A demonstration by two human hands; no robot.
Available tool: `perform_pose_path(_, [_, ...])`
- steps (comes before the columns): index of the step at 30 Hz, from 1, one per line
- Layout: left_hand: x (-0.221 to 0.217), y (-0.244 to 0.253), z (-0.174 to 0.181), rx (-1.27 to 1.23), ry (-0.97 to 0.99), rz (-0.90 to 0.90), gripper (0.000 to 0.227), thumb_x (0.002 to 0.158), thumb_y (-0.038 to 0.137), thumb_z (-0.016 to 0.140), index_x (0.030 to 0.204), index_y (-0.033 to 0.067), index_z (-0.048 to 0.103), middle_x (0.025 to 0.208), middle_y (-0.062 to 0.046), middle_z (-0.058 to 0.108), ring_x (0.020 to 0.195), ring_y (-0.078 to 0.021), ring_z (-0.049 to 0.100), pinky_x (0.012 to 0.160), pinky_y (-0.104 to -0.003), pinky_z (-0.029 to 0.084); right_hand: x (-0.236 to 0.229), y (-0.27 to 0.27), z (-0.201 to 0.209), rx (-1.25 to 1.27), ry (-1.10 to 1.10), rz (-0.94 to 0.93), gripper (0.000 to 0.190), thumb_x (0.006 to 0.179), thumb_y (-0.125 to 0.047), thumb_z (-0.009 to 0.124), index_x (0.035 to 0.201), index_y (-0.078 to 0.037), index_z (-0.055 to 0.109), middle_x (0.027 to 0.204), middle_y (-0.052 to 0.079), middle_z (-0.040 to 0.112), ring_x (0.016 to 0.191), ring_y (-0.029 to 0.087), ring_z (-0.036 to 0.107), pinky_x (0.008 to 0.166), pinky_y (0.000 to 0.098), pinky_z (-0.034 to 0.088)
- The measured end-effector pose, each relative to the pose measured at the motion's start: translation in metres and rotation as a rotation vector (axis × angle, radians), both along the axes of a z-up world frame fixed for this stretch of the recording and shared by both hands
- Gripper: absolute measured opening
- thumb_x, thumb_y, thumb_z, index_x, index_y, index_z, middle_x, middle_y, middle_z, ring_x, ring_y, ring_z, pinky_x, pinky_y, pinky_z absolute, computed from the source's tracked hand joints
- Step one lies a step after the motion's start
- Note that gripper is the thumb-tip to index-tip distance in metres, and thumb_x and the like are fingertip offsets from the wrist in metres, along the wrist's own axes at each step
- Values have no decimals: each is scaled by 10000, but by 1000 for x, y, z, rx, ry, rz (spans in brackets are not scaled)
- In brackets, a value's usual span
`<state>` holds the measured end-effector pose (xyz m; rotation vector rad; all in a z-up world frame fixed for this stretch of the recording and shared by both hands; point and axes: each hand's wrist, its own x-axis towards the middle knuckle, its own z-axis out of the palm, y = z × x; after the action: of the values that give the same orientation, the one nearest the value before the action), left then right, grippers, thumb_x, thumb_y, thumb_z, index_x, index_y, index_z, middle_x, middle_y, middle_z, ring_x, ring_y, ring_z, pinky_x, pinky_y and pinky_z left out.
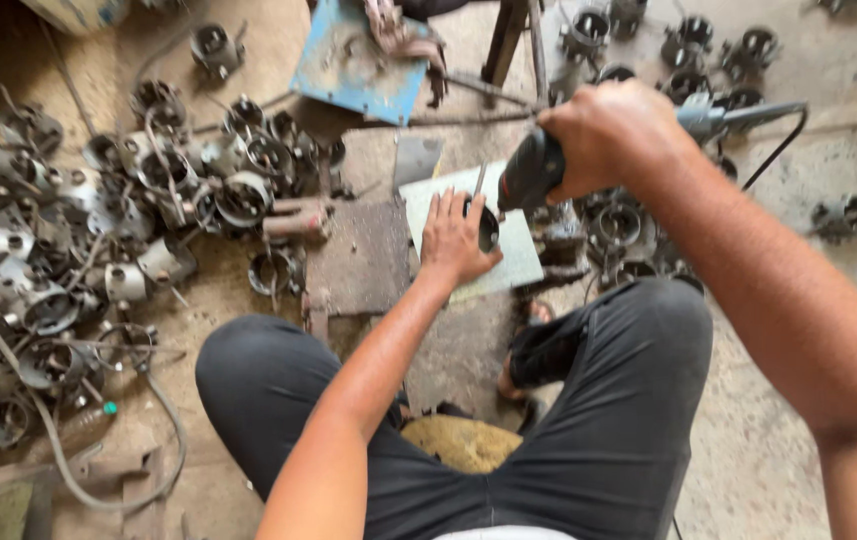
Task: The person sits on the floor in a workshop and uses a handheld power drill to bore holes into small, cylindrical metal parts. They hold each part steady with one hand while operating the drill with the other, then place the finished pieces into a pile on the floor.
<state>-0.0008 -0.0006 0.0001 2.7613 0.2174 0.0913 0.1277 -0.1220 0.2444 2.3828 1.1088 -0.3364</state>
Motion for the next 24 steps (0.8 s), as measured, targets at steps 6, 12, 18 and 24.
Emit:
perform_pose_path(6, [-1,-2,10,41,55,-13,1002,708,586,808,1467,41,446,1452,-249,463,1457,-455,311,1256,-526,142,7,-1,-3,49,79,-15,518,758,-541,845,1144,-217,728,878,40,758,700,170,750,604,328,660])
perform_pose_path(12, [5,-1,2,59,78,-17,999,713,587,798,1480,60,436,1476,-250,455,1462,-449,316,1254,-526,136,5,-3,-7,66,6,101,518,675,-565,880,1052,-229,764,825,35,760,710,208,750,652,361,649])
perform_pose_path(18, [2,0,0,74,42,-16,988,707,576,804,1472,53,463,1460,-255,475,1455,-454,348,1258,-524,156,0,2,-2,64,-20,119,541,663,-603,883,1046,-236,772,833,34,764,725,212,757,655,364,656])
perform_pose_path(24, [3,1,-7,50,18,-16,979,691,569,797,1463,59,478,1449,-252,488,1452,-460,356,1266,-524,166,3,0,-4,63,-11,104,551,672,-596,884,1089,-256,764,843,29,769,721,205,764,655,358,661])
